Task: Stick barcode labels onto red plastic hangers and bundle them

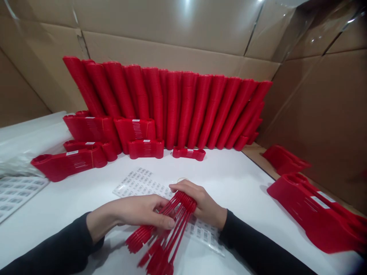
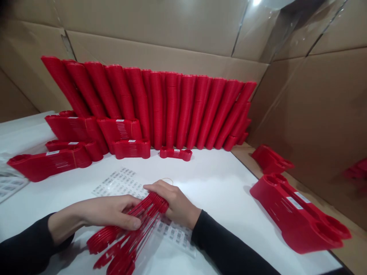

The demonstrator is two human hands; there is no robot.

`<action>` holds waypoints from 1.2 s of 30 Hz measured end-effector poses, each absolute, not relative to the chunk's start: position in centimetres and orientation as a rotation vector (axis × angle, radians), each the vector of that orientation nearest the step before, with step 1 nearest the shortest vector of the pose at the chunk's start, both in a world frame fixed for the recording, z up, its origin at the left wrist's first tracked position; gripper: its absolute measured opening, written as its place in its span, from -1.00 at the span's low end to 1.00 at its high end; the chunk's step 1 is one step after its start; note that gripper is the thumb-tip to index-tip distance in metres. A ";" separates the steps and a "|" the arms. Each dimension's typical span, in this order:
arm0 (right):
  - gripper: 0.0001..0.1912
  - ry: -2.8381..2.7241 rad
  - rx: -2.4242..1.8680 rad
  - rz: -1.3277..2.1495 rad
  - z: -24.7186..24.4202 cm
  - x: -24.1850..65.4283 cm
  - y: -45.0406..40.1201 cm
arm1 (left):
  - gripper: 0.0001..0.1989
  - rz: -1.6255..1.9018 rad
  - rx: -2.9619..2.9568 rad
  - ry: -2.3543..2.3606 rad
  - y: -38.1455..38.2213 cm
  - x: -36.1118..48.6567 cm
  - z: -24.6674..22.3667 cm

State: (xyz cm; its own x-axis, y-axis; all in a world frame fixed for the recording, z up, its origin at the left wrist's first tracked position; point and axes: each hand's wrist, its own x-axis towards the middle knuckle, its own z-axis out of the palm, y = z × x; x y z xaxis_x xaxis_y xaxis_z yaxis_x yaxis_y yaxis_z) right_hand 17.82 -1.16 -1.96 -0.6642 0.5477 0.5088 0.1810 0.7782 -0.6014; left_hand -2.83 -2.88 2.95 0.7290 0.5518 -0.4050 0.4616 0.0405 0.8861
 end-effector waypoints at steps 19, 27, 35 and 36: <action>-0.66 -2.236 -0.474 0.656 -1.4 17.5 -1.7 | -0.65 0.054 1.338 0.525 -2.3 -3.7 2.4; -0.70 -2.216 -0.560 0.699 -1.7 17.7 -1.3 | -0.67 0.068 1.512 0.686 -2.5 -3.7 1.9; -0.71 -2.170 -0.585 0.721 -1.8 18.0 -1.1 | -0.66 0.161 1.316 0.620 -3.9 -2.3 2.1; -0.70 -2.183 -0.587 0.726 -1.8 18.0 -1.0 | -0.64 0.179 1.311 0.604 -4.0 -2.1 2.2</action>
State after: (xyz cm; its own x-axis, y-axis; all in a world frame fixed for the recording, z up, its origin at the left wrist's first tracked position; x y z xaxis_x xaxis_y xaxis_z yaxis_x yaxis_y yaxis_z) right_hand 18.00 -1.04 -1.75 -0.6149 0.6034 0.5078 0.1789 0.7339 -0.6553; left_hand -2.12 -3.99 2.15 0.8342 0.4531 -0.3144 0.2085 0.2687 0.9404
